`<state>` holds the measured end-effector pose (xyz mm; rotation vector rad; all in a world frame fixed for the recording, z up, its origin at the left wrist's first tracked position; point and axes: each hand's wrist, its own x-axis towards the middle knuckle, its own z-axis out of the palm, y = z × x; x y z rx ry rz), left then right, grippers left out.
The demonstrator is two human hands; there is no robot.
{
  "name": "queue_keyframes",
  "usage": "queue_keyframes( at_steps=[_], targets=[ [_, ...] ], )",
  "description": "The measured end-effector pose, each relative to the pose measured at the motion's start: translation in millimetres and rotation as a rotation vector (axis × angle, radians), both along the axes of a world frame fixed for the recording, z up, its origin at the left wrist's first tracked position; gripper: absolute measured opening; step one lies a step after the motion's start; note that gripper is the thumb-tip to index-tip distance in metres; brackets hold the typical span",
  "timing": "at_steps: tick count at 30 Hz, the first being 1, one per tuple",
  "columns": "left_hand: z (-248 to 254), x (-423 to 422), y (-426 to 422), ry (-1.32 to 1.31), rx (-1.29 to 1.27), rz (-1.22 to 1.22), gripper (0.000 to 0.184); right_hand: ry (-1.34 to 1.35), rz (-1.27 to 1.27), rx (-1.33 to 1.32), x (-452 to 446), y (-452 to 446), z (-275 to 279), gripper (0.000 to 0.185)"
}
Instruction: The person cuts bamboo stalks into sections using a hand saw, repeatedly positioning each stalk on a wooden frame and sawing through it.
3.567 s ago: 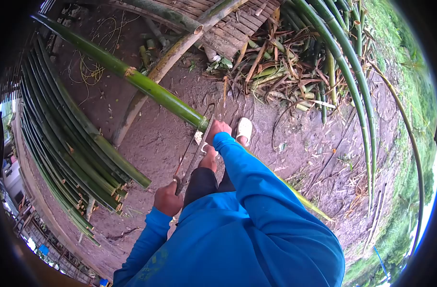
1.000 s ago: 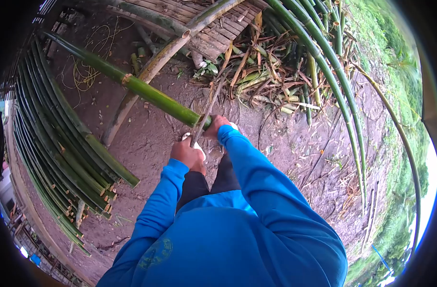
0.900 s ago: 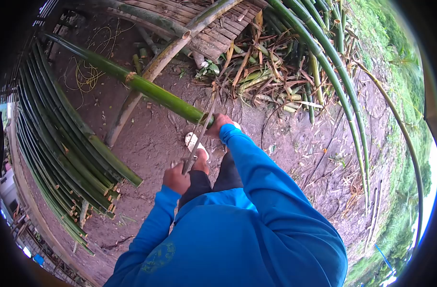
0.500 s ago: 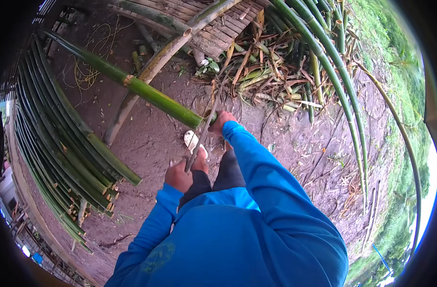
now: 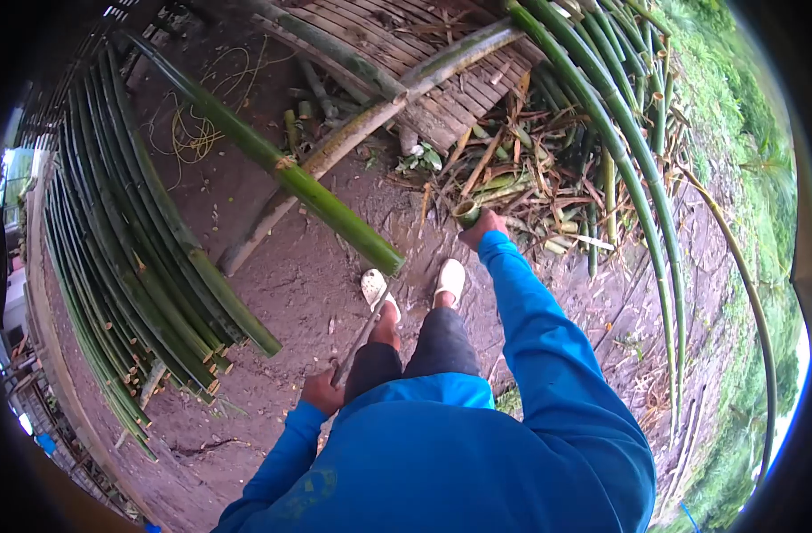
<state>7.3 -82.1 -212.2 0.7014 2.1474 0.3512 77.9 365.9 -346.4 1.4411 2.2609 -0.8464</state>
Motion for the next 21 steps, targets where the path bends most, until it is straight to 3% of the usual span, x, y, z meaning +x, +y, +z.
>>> queue_keyframes(
  at_steps=[4, 5, 7, 8, 10, 12, 13, 14, 16, 17, 19, 21],
  targets=[
    [28.9, 4.9, -44.9, -0.118, -0.256, 0.038, 0.035, 0.132, 0.130, -0.041, -103.5, 17.6, 37.9, 0.051],
    [28.4, 6.8, -54.8, -0.115, -0.299, 0.035, 0.033, 0.115, 0.181, -0.073, -142.8, 11.3, 74.6, 0.051],
    [32.6, -0.4, -54.5, -0.110, -0.303, 0.068, 0.027, 0.324, 0.270, 0.084, -200.9, -2.9, 81.0, 0.062],
    [39.6, -4.4, -50.1, -0.107, -0.263, 0.102, 0.022, 0.330, 0.255, 0.011, -224.6, -8.2, 86.6, 0.073],
    [48.4, -7.9, -50.4, -0.108, -0.227, 0.132, 0.018, 0.625, 0.288, 0.289, -236.4, -45.1, 89.7, 0.090],
    [43.5, -10.6, -54.1, -0.105, -0.212, 0.134, 0.018, 0.687, 0.376, 0.154, -211.2, -85.1, 89.2, 0.101],
    [38.7, -9.1, -57.4, -0.104, -0.220, 0.163, 0.019, 0.556, 0.430, 0.074, -190.7, -103.6, 100.5, 0.103],
    [39.8, -11.2, -56.0, -0.107, -0.218, 0.164, 0.019, 0.388, 0.359, 0.157, -164.4, -127.1, 80.2, 0.105],
    [41.1, -16.7, -52.6, -0.122, -0.217, 0.147, 0.019, 0.186, 0.371, 0.247, -139.9, -147.2, 110.9, 0.099],
    [34.0, -18.4, -54.9, -0.132, -0.212, 0.141, 0.020, 0.199, 0.360, 0.329, -137.0, -143.2, 91.3, 0.091],
    [24.0, -20.3, -57.4, -0.146, -0.211, 0.128, 0.023, 0.010, 0.240, 0.096, -147.9, -120.5, 72.6, 0.068],
    [20.3, -30.9, -56.2, -0.144, -0.229, 0.117, 0.025, -0.013, 0.265, 0.103, -154.0, -104.7, 77.1, 0.057]
  ],
)
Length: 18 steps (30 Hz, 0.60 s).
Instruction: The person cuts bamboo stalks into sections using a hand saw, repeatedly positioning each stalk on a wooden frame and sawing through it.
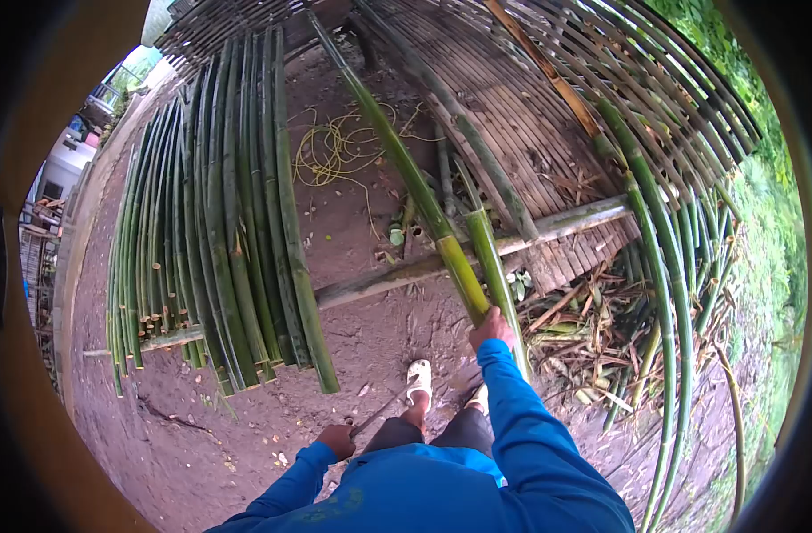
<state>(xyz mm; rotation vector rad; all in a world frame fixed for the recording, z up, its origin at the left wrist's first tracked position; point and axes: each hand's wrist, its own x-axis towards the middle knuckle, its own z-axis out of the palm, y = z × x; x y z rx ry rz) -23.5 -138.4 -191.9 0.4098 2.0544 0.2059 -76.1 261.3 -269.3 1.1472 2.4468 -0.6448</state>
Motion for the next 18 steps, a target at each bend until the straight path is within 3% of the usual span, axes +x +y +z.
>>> queue_keyframes(
  at_steps=[5, 14, 18],
  targets=[
    [-26.7, -6.5, -7.9, 0.004, -0.057, -0.072, 0.031, 0.004, 0.027, 0.045, 3.6, -0.2, -6.1, 0.052],
    [-18.2, 9.2, -17.3, -0.027, -0.061, 0.010, 0.036, 0.174, 0.069, 0.094, 16.4, 6.5, -61.6, 0.062],
    [-13.8, 27.5, -29.5, -0.093, -0.061, 0.041, 0.039, 0.312, 0.140, 0.189, 18.9, 14.5, -64.0, 0.053]
  ],
)
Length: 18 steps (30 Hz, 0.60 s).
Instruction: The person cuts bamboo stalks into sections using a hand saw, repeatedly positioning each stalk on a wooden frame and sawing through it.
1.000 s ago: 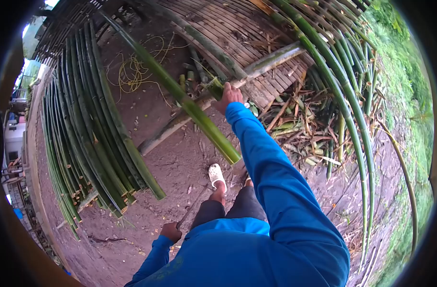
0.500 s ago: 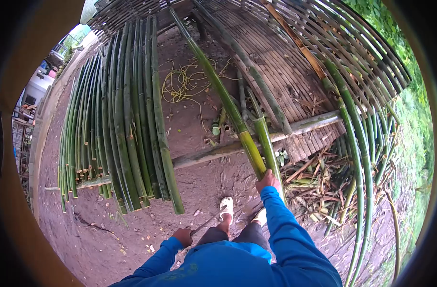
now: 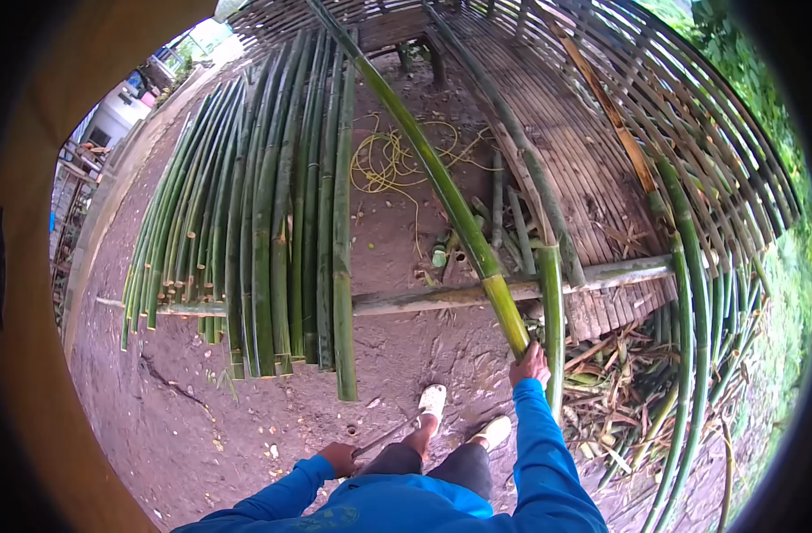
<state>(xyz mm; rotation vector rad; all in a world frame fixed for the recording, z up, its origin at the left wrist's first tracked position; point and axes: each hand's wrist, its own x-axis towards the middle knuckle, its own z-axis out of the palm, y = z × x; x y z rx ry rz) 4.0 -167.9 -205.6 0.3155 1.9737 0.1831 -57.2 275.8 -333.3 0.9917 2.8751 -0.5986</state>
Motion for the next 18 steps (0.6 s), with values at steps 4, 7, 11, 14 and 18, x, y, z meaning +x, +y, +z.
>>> queue_keyframes(
  at_steps=[4, 7, 11, 14, 18],
  targets=[
    [-4.6, 10.7, -13.2, -0.034, -0.042, -0.026, 0.040, -0.007, 0.058, 0.055, -1.6, 12.1, 7.8, 0.055],
    [-29.7, 30.0, -30.6, -0.004, -0.028, -0.034, 0.038, -0.082, 0.121, 0.081, -5.8, 21.2, 27.5, 0.061],
    [-28.2, 44.9, -38.7, 0.025, 0.039, -0.018, 0.037, -0.288, 0.216, 0.005, -24.6, 21.7, 69.3, 0.056],
    [-19.3, 53.2, -36.7, 0.025, 0.028, 0.022, 0.037, -0.340, 0.339, -0.096, -36.5, -35.2, 71.0, 0.054],
    [-12.3, 52.4, -28.5, 0.045, 0.078, 0.020, 0.035, 0.182, 0.691, -0.713, -89.0, -215.2, 100.2, 0.073]
  ],
)
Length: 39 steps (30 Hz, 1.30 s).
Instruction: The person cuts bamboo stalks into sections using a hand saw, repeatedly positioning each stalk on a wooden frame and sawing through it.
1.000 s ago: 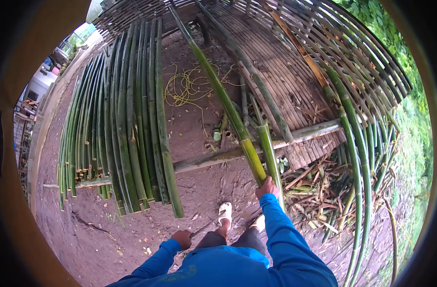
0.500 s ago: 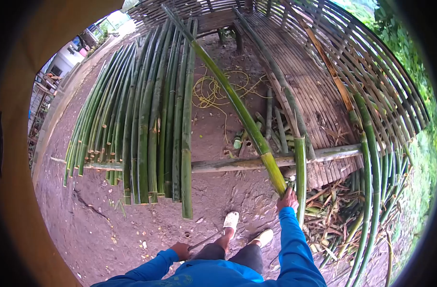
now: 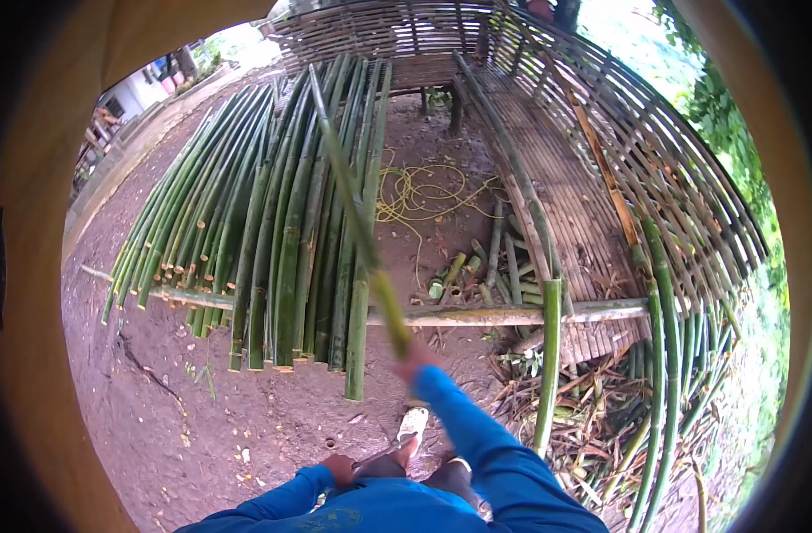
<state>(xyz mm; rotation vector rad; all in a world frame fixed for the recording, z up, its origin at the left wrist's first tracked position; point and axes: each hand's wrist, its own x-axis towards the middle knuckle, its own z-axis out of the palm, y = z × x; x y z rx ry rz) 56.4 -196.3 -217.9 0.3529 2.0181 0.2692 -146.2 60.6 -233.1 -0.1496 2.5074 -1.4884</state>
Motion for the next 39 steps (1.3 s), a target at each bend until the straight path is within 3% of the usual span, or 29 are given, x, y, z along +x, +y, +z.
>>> queue_keyframes(
  at_steps=[1, 3, 6, 8, 10, 11, 12, 13, 15, 16, 17, 18, 19, 23, 26, 32, 35, 38, 39],
  targets=[
    [-0.7, -3.3, 4.2, 0.003, 0.013, -0.039, 0.035, -0.169, -0.026, 0.047, -9.7, -45.3, 101.1, 0.076],
    [-4.4, -11.3, 10.7, 0.011, 0.030, -0.105, 0.034, -0.041, 0.120, -0.356, -41.5, -118.6, 107.2, 0.081],
    [21.7, -19.2, 18.2, 0.095, 0.066, -0.065, 0.033, 0.412, 0.047, -0.408, -32.5, -133.9, 151.8, 0.079],
    [29.5, -20.2, 18.9, 0.099, 0.084, -0.052, 0.034, 0.340, 0.187, -0.216, -9.2, -85.5, 172.6, 0.076],
    [30.0, -17.2, 16.3, 0.093, 0.065, -0.030, 0.035, 0.282, 0.068, -0.028, 26.8, -35.7, 111.0, 0.072],
    [29.6, -14.1, 14.7, 0.087, 0.053, -0.016, 0.036, 0.332, -0.021, 0.076, 49.8, -5.3, 47.4, 0.069],
    [28.4, -11.4, 13.4, 0.052, 0.026, 0.002, 0.035, 0.243, -0.097, 0.086, 83.2, 33.7, -5.9, 0.070],
    [23.8, -8.7, 9.9, 0.066, 0.039, -0.009, 0.034, 0.066, -0.215, 0.278, 125.4, 75.4, -50.8, 0.075],
    [14.4, -5.3, 5.5, 0.091, 0.058, -0.027, 0.032, -0.312, -0.422, 0.459, 216.0, 151.9, -69.5, 0.084],
    [17.3, -4.1, 7.7, 0.106, 0.052, -0.048, 0.032, -0.597, -0.520, 0.551, 252.4, 178.9, -51.3, 0.091],
    [22.1, -4.4, 11.7, 0.122, 0.045, -0.072, 0.032, -0.624, -0.548, 0.614, 299.7, 215.9, -86.8, 0.101],
    [27.4, -5.3, 17.1, 0.136, 0.037, -0.098, 0.033, -0.855, -0.737, 0.721, 335.2, 230.3, -83.6, 0.108],
    [33.7, -5.8, 22.6, 0.154, 0.036, -0.116, 0.032, -1.032, -0.753, 0.663, 370.4, 257.4, -111.7, 0.115],
    [79.0, -11.4, 53.1, 0.185, 0.046, -0.201, 0.024, -1.152, -0.784, 0.659, 478.6, 284.2, -207.8, 0.124],
    [104.3, -11.9, 69.8, 0.221, -0.004, -0.206, 0.023, -1.146, -0.818, 0.531, 485.2, 274.6, -211.6, 0.122],
    [148.2, 0.1, 96.1, 0.399, 0.017, 0.053, 0.027, -1.065, -0.777, 0.343, 455.4, 273.7, -212.9, 0.111],
    [165.5, 0.1, 117.2, 0.451, 0.019, 0.166, 0.029, -1.034, -0.734, 0.398, 428.4, 282.3, -179.7, 0.104],
    [174.1, -8.1, 138.8, 0.528, 0.008, 0.263, 0.031, -1.121, -0.659, 0.312, 419.2, 295.7, -209.9, 0.082],
    [177.1, -12.3, 146.2, 0.589, -0.027, 0.217, 0.030, -1.016, -0.694, 0.306, 416.8, 297.1, -199.0, 0.066]
  ],
)
